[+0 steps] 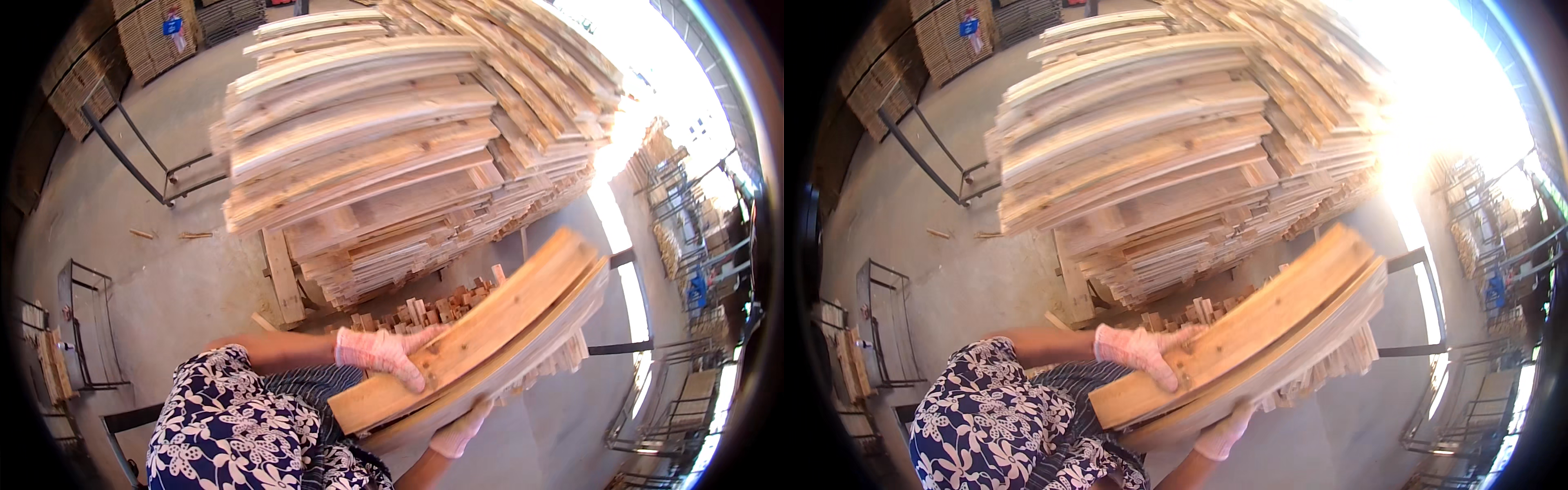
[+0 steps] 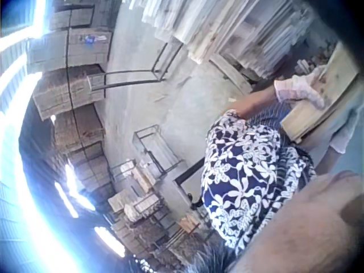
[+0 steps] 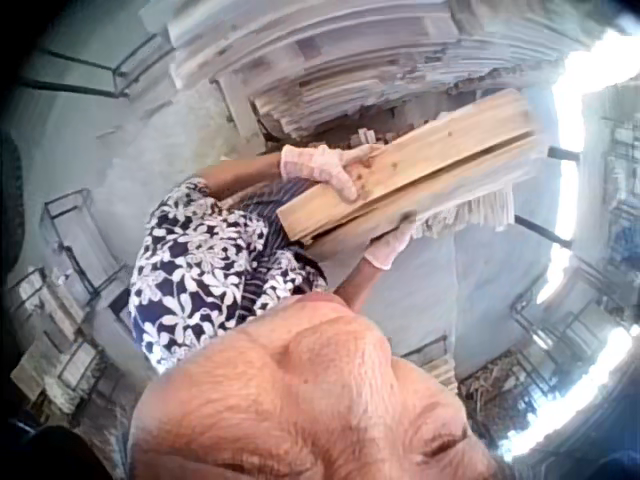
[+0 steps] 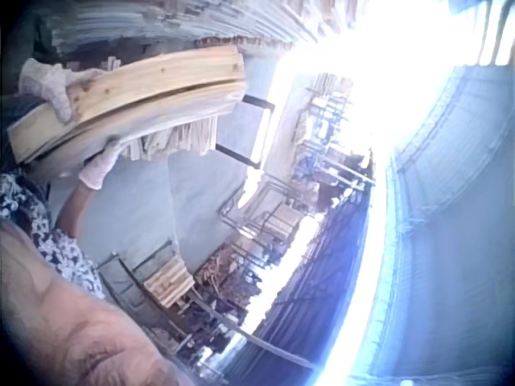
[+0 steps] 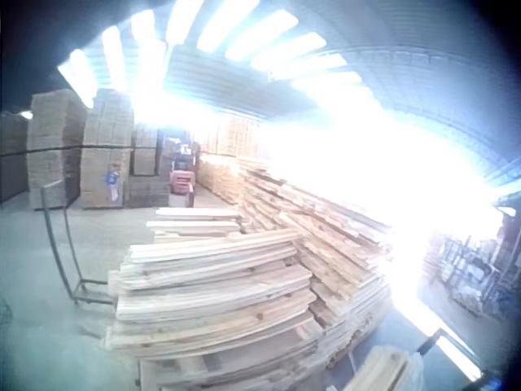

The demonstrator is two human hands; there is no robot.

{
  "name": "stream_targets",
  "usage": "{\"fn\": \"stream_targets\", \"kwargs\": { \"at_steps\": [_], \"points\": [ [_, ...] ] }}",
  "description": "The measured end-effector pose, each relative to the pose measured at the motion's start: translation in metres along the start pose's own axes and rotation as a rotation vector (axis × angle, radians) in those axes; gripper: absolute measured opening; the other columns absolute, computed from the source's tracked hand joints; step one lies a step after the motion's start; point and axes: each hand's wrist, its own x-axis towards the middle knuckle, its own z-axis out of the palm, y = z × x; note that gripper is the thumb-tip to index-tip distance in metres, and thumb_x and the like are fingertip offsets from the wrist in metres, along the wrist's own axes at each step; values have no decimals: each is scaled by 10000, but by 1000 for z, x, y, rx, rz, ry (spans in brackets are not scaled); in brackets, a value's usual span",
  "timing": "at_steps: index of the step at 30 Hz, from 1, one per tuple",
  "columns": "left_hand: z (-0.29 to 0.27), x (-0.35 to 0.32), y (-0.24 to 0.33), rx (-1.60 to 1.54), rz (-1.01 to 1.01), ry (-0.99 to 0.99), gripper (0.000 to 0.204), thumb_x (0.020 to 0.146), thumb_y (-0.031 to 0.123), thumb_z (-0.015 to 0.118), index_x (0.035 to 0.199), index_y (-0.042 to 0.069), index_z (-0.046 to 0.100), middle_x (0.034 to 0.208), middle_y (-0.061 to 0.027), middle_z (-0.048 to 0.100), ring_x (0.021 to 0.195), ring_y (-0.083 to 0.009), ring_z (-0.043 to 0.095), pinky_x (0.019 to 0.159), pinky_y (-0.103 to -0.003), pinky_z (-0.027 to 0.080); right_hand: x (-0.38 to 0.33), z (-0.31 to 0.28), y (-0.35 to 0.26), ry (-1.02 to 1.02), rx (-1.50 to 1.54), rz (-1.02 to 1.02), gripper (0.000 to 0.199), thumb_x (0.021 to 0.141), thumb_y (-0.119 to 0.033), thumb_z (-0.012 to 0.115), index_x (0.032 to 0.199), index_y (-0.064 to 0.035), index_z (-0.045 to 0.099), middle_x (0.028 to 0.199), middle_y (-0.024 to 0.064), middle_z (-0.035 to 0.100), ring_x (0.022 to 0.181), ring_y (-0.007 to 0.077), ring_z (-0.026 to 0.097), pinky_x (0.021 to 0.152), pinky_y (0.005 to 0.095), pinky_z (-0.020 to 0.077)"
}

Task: The person picks up wooden planks from a large pile and stacks them onto a metal rack. They handle the planks by hand, wearing pink gloves, and arrange them in a neat stack on the rack.

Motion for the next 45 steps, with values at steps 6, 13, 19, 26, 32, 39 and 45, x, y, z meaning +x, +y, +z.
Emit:
{"fn": "stream_targets", "kwargs": {
  "at_steps": [6,13,19,26,32,39,45],
  "points": [
    [-8,-98,131,680,-17,522,1261,687,382,912,1645,109,139,1450,-171,548,1311,-262,550,1085,-385,459,45,121,2,-171,45,-54,747,1036,-520,533,1586,-54,337,1583,167,381,1430,316,404,1200,456,349],
    [7,-140,290,1832,-252,1025,1007,703,193,837,1588,239,359,1378,-212,544,1264,-361,580,1049,-436,478,81,314,-17,-64,-43,-198,1108,946,-491,720,1630,18,13,1580,272,371,1365,329,470,1134,437,412],
    [-75,-161,270,2244,-224,1261,755,874,192,705,1561,304,413,1348,-194,546,1236,-390,577,1015,-495,486,88,368,-7,39,-349,-31,1264,837,-437,846,1624,24,-29,1429,355,498,1267,435,582,1058,492,511],
    [-61,-142,269,2238,-306,1349,714,914,195,661,1561,375,419,1329,-178,551,1234,-388,575,987,-507,502,73,360,10,-7,-304,-56,1278,838,-498,832,1622,53,-14,1483,310,479,1316,374,532,1104,442,451],
    [-72,-142,274,2141,-270,1484,729,921,205,682,1562,426,415,1365,-173,552,1237,-391,581,1011,-521,497,63,389,-6,-54,-656,102,1281,793,-579,799,1624,27,36,1404,435,461,1305,520,515,1080,492,459],
    [-76,-136,280,2192,-236,1453,698,932,243,684,1561,404,426,1382,-189,556,1284,-386,561,1028,-536,472,73,405,-9,24,-631,118,1226,782,-597,796,1615,-13,111,1404,440,460,1219,534,580,1039,531,490],
    [-53,-145,294,2010,-443,1188,710,906,406,657,1567,337,408,1453,-229,474,1312,-436,530,1054,-527,485,85,377,3,-212,-688,37,1232,852,-664,678,1632,-47,-49,1434,456,349,1285,556,499,1034,532,467]
  ]
}}
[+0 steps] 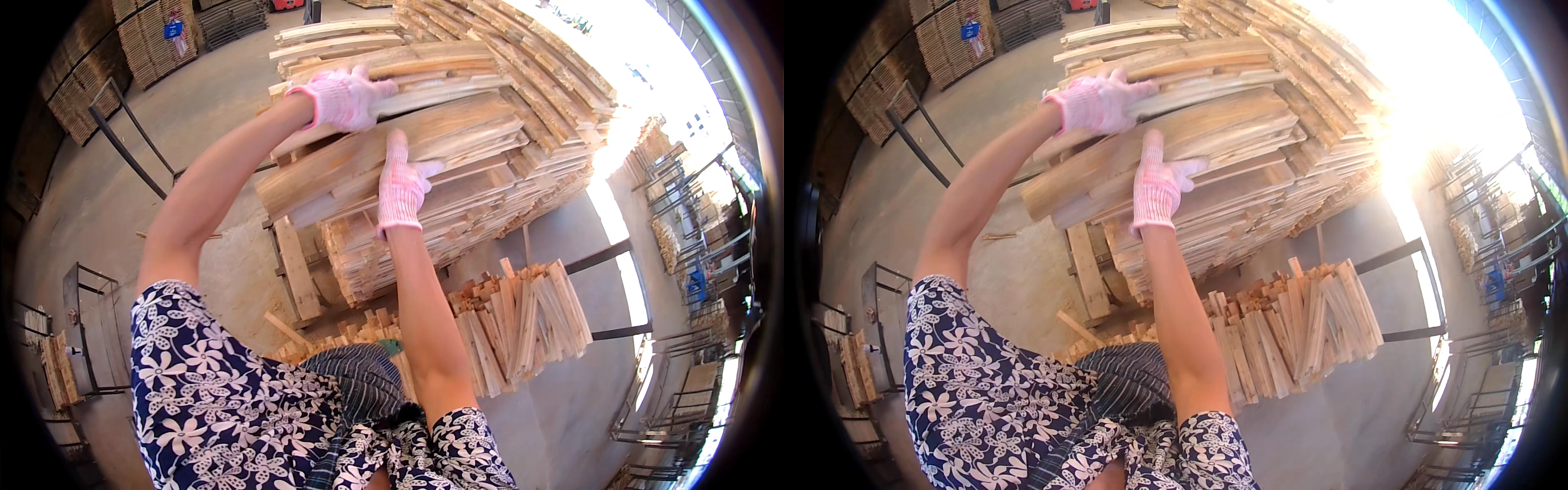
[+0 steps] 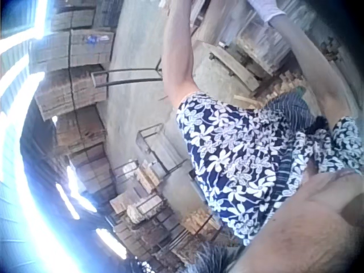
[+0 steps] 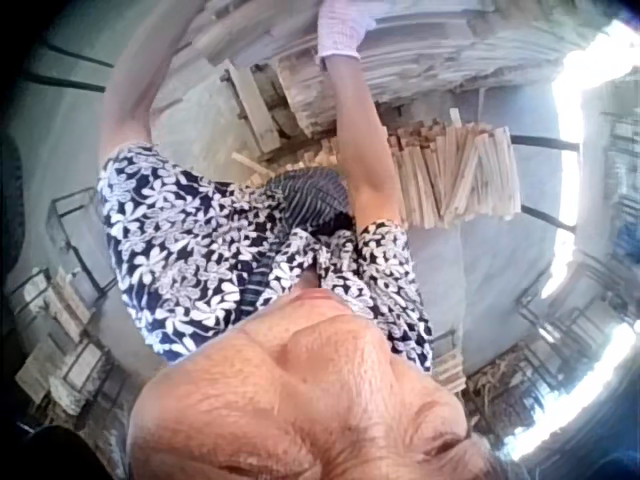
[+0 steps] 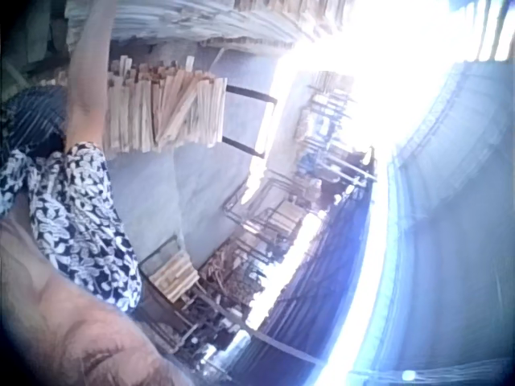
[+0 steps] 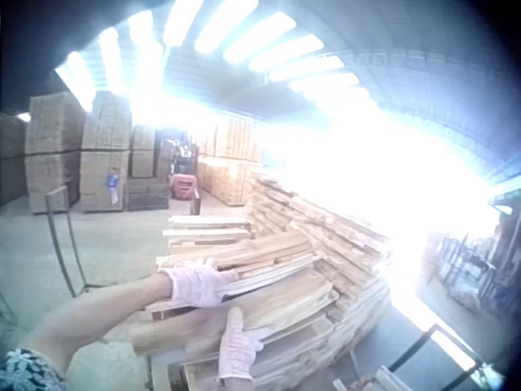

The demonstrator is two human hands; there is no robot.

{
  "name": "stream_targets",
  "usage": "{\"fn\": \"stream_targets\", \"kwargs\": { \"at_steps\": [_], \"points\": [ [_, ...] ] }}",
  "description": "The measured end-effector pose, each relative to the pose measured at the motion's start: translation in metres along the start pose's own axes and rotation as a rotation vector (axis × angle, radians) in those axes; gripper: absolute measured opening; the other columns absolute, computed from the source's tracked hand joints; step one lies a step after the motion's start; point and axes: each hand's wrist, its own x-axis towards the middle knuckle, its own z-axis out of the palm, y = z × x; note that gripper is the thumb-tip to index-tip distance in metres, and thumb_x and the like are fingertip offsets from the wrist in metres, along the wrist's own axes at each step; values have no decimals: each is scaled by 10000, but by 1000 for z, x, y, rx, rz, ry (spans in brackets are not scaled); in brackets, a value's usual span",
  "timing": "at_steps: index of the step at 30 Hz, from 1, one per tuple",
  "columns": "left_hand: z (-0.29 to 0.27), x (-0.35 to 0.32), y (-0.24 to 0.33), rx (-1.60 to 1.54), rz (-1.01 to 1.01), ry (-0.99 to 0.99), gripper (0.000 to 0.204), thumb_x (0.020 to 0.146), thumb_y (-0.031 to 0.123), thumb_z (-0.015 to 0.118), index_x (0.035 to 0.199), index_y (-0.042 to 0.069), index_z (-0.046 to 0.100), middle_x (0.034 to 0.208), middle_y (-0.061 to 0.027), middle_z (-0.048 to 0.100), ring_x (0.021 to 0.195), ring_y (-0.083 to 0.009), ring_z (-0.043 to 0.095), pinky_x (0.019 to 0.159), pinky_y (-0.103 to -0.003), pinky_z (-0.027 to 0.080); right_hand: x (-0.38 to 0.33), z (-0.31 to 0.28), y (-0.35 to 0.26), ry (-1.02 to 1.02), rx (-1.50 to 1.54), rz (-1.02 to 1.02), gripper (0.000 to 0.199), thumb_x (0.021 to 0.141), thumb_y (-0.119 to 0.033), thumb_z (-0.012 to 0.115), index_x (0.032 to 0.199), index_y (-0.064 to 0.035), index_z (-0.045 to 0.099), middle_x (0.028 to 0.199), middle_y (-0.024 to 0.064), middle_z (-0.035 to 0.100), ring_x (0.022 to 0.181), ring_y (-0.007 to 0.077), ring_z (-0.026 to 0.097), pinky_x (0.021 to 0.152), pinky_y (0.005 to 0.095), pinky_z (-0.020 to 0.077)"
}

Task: The person picks up wooden planks from a large pile and stacks them onto a metal rack. They handle the planks by hand, wearing pink gloves, and arrange them in a neat stack on the rack.

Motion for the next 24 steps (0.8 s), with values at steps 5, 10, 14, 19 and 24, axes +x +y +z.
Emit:
{"fn": "stream_targets", "kwargs": {
  "at_steps": [5,10,14,19,24],
  "points": [
    [42,-57,17,158,181,336,549,950,426,567,1461,224,556,1491,-343,403,1346,-521,472,1105,-558,429,-10,2,33,33,97,-184,1117,923,-703,581,1654,-65,28,1468,440,293,1282,560,491,1074,526,445],
    [61,-51,11,15,236,481,547,956,432,584,1454,208,567,1475,-314,434,1329,-502,475,1107,-570,418,-19,16,38,171,275,-218,1125,933,-720,550,1655,-43,16,1410,445,330,1241,554,496,1048,524,436],
    [50,-22,4,-1,177,338,603,969,493,587,1506,228,522,1498,-259,445,1315,-474,487,1112,-572,419,-5,25,24,210,156,-167,1115,939,-756,491,1655,-33,36,1400,447,339,1248,550,471,1064,532,403],
    [45,-40,-11,55,54,555,564,998,405,603,1522,223,503,1547,-250,412,1369,-465,460,1146,-557,399,13,17,37,48,84,-215,1103,930,-779,484,1660,-66,65,1467,449,290,1363,564,394,1139,508,376],
    [92,-140,-29,-672,-156,1015,593,967,253,680,1503,86,490,1540,-230,425,1384,-384,455,1179,-496,370,16,-26,67,274,6,-777,1006,956,-722,524,1655,-83,184,1574,411,184,1430,550,329,1154,611,321]
  ]
}}
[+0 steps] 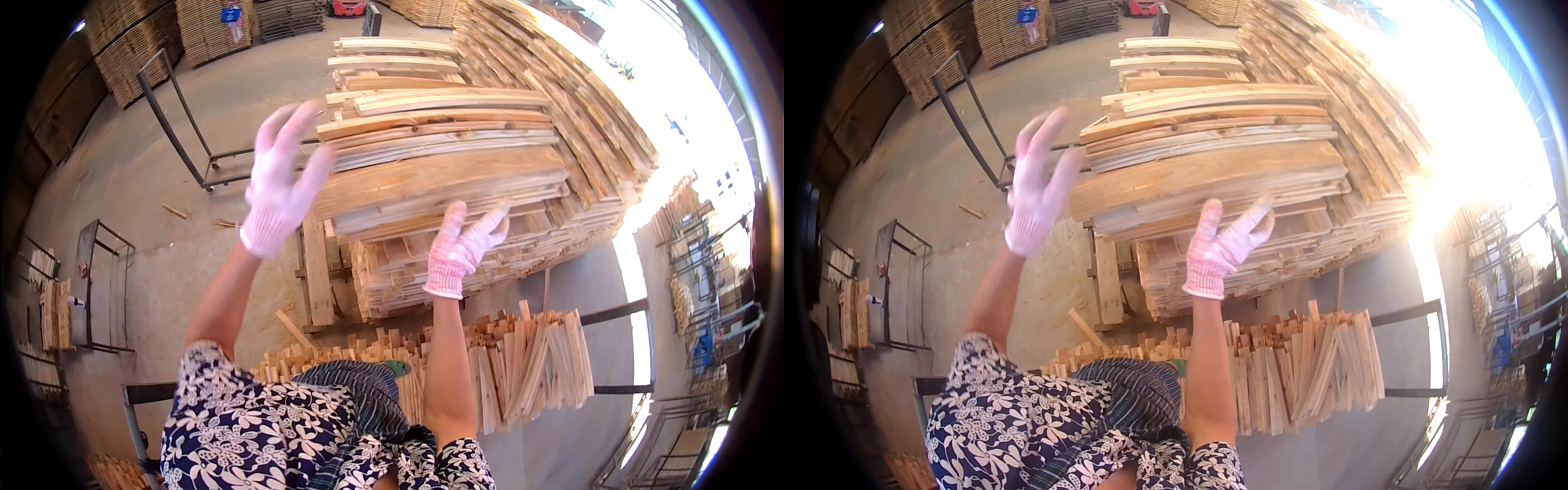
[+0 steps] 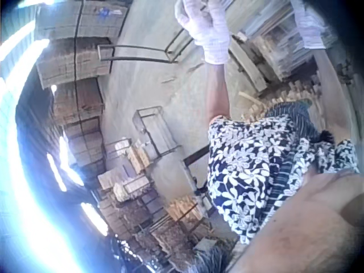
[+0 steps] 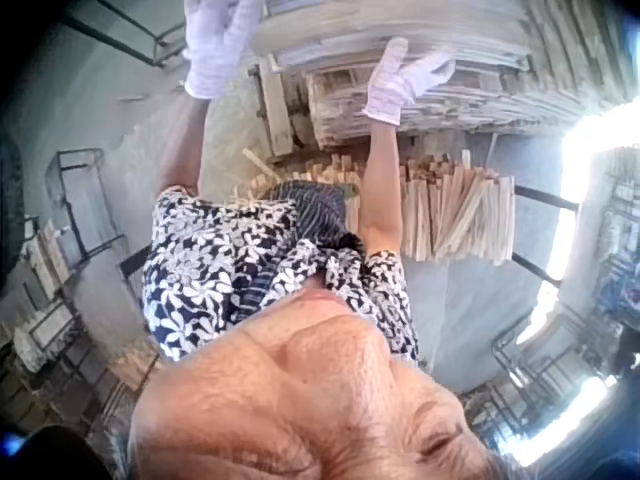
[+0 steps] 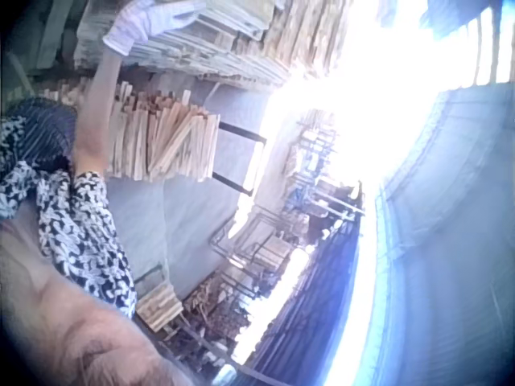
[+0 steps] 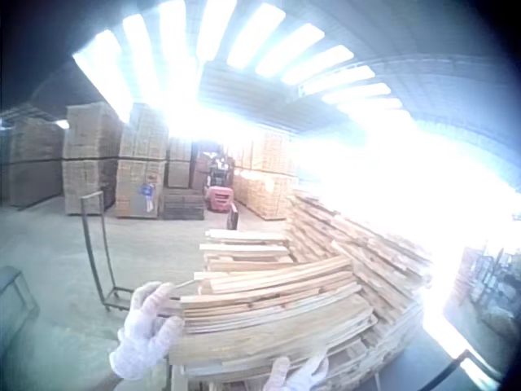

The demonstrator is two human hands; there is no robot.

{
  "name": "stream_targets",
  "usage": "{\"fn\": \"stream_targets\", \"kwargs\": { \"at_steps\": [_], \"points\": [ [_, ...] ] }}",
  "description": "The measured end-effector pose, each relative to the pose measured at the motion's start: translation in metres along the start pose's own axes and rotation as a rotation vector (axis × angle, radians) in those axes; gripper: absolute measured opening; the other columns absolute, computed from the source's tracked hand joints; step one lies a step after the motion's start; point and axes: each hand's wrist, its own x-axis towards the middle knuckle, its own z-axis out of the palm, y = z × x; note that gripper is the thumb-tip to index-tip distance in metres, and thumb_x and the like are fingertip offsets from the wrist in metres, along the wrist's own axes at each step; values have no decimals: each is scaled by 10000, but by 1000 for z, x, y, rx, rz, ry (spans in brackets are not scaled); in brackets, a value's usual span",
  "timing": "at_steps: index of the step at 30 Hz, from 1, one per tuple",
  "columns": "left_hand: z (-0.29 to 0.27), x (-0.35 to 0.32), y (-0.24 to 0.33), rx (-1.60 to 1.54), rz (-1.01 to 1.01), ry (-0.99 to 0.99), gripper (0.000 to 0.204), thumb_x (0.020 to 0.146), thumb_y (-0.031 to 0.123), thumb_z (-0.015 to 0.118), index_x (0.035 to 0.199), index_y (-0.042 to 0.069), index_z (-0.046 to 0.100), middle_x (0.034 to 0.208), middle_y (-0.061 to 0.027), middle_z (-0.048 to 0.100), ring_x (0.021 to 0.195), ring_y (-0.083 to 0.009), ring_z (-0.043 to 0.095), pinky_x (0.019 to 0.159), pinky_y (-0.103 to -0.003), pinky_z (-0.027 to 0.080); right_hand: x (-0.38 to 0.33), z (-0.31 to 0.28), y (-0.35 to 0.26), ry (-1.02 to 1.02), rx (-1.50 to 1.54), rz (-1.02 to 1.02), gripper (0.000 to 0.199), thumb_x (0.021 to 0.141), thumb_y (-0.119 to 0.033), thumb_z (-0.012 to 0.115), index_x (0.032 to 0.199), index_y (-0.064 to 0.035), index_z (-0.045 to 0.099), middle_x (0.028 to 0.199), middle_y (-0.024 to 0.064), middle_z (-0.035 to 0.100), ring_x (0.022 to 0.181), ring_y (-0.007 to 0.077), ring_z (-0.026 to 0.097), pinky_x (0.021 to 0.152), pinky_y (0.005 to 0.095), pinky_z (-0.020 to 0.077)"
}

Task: The person picks up wooden planks from a large pile and stacks them onto a metal rack. They handle the planks by hand, wearing pink gloves, and arrange them in a neat stack on the rack.

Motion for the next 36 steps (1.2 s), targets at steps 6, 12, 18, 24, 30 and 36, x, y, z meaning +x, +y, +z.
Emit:
{"fn": "stream_targets", "kwargs": {
  "at_steps": [6,12,18,24,30,36],
  "points": [
    [63,-83,-25,-450,-171,225,748,958,205,669,1600,40,323,1595,-215,381,1506,-344,309,1254,-460,234,10,30,15,-4,-297,-512,728,1058,-541,419,1580,-35,383,1540,359,283,1390,551,311,1154,641,259],
    [96,-81,-40,-671,-242,349,790,931,190,644,1606,7,276,1644,-187,333,1525,-306,313,1266,-434,210,7,52,24,110,-242,-556,610,1066,-399,399,1551,-31,436,1549,332,305,1406,532,280,1166,635,219],
    [105,-76,-48,-611,-179,363,786,928,137,633,1611,20,261,1647,-163,331,1513,-287,327,1258,-432,238,13,59,33,151,-191,-568,586,1038,-330,451,1539,-27,445,1542,326,312,1387,528,298,1163,635,220],
    [70,-67,-27,-605,-288,285,854,939,142,655,1643,93,174,1638,-171,315,1517,-303,305,1245,-493,243,13,15,21,-84,-221,-494,685,1013,-432,598,1536,-23,430,1509,363,333,1343,564,368,1103,635,341],
    [55,-119,35,-323,108,311,816,913,171,709,1607,118,283,1578,-179,391,1491,-360,341,1219,-593,264,-104,-152,157,-405,-285,80,584,991,-265,639,1522,-87,471,1373,243,551,1214,415,566,1041,440,468],
    [102,-210,107,-480,240,-860,596,820,184,783,1368,39,599,1260,-205,603,1191,-397,579,1058,-506,476,-441,-358,252,-679,-734,1441,531,973,-440,523,1398,-127,578,1283,245,656,1250,397,605,1049,459,480]
  ]
}}
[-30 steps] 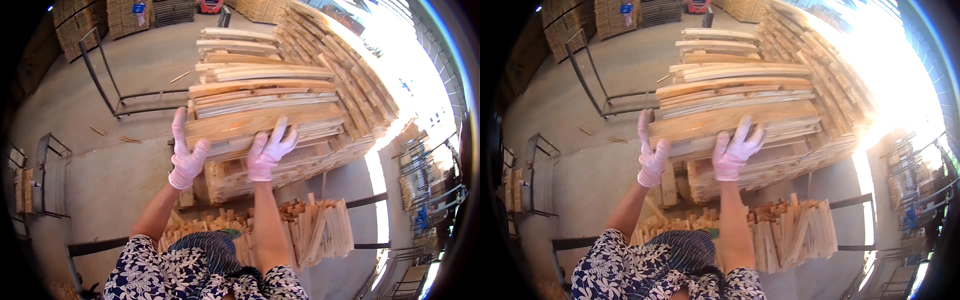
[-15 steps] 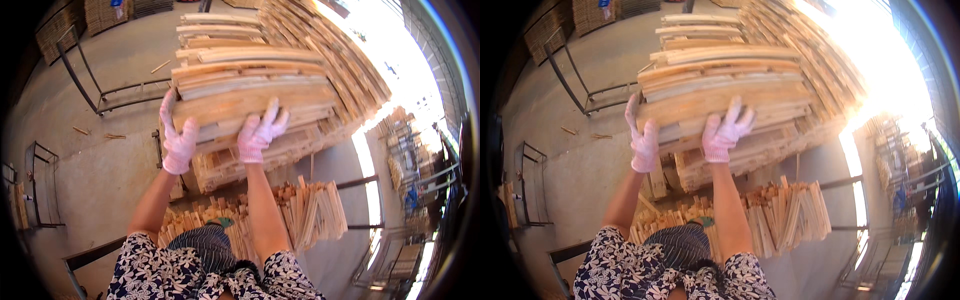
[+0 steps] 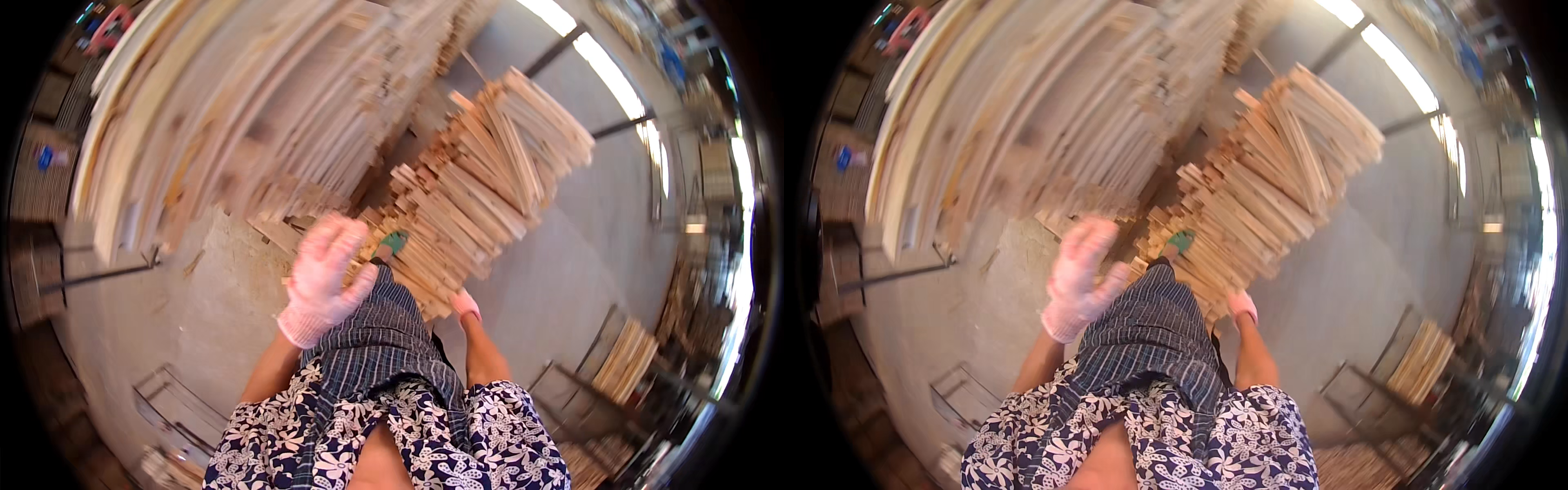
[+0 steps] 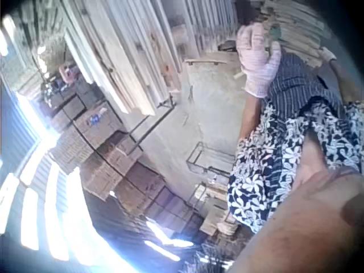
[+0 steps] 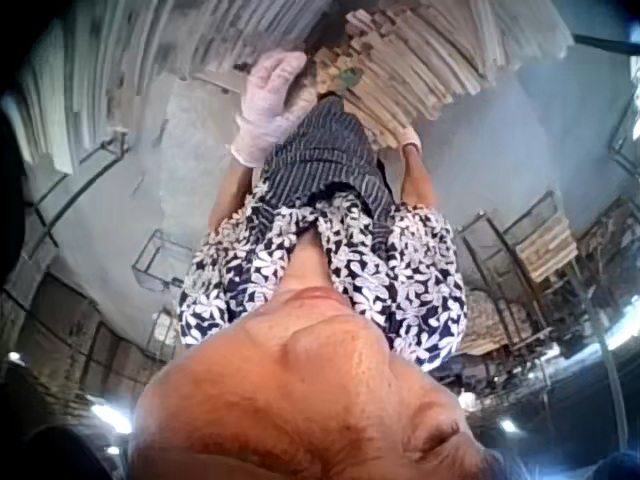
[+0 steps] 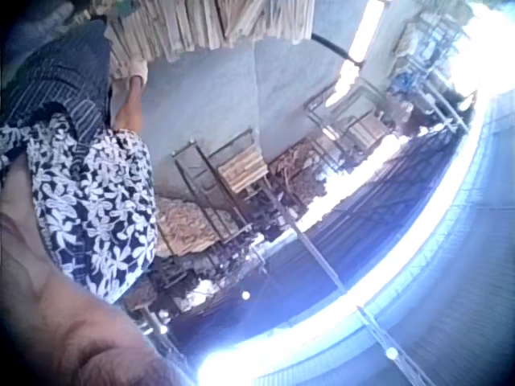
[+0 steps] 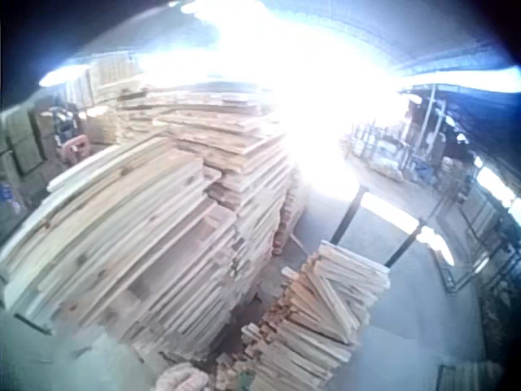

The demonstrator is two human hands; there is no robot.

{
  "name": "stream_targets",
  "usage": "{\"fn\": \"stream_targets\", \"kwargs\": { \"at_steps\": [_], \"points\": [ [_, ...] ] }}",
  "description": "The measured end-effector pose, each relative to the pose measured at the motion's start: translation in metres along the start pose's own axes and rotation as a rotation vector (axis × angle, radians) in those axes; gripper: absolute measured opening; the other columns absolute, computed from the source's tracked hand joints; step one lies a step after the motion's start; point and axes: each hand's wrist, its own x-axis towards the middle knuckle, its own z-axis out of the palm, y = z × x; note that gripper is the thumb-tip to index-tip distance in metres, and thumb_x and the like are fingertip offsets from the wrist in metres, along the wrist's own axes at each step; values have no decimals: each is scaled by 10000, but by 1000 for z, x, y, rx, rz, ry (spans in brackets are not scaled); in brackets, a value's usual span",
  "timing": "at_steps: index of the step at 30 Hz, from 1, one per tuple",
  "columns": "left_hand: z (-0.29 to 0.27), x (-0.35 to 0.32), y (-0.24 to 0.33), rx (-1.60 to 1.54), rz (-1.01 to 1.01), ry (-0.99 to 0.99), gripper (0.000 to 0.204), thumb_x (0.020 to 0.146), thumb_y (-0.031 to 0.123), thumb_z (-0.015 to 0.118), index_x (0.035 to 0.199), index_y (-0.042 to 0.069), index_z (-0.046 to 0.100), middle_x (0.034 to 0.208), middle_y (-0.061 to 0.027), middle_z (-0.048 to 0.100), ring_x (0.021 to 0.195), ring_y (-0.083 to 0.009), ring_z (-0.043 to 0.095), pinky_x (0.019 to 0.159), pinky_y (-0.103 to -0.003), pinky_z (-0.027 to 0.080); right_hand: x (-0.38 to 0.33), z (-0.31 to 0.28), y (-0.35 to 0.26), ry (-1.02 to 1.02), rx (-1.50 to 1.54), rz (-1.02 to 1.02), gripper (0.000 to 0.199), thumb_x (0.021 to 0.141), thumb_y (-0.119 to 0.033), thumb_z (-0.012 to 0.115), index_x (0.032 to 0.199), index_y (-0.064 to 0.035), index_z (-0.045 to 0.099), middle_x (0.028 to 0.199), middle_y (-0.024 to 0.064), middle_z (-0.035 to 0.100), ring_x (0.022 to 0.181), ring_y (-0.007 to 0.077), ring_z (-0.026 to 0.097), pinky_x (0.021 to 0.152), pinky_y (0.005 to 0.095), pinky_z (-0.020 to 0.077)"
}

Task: The person picks up wooden planks from a large pile and stacks them onto a metal rack. They handle the planks by hand, wearing pink gloves, and arrange them in a neat stack on the rack.

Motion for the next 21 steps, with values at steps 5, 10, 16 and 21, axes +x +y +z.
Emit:
{"fn": "stream_targets", "kwargs": {
  "at_steps": [5,10,16,21],
  "points": [
    [94,-24,-20,7,-218,-976,561,938,390,662,1417,115,565,1258,-196,617,1208,-390,590,1038,-490,482,-150,47,132,-98,754,488,289,1017,-299,509,1161,-58,574,791,119,588,600,246,588,509,428,493],
    [213,-21,-71,97,-324,-1472,547,949,468,579,1395,152,575,1324,-188,601,1267,-385,575,1053,-506,477,-141,84,127,-142,804,639,323,1011,-344,527,1198,-86,583,806,100,599,623,227,589,518,380,481],
    [371,60,-141,179,-230,-1551,545,965,442,566,1409,128,558,1365,-220,582,1251,-414,589,1028,-511,509,48,51,26,49,112,-371,260,988,-71,503,1226,-95,605,1127,106,630,952,287,674,815,399,573],
    [487,157,-164,360,352,-1235,457,867,293,685,1293,145,617,1149,-130,646,1106,-329,638,949,-485,505,234,-20,-23,275,717,-414,186,998,-151,493,1150,-92,585,1180,209,610,1057,418,632,849,491,545]
  ]
}}
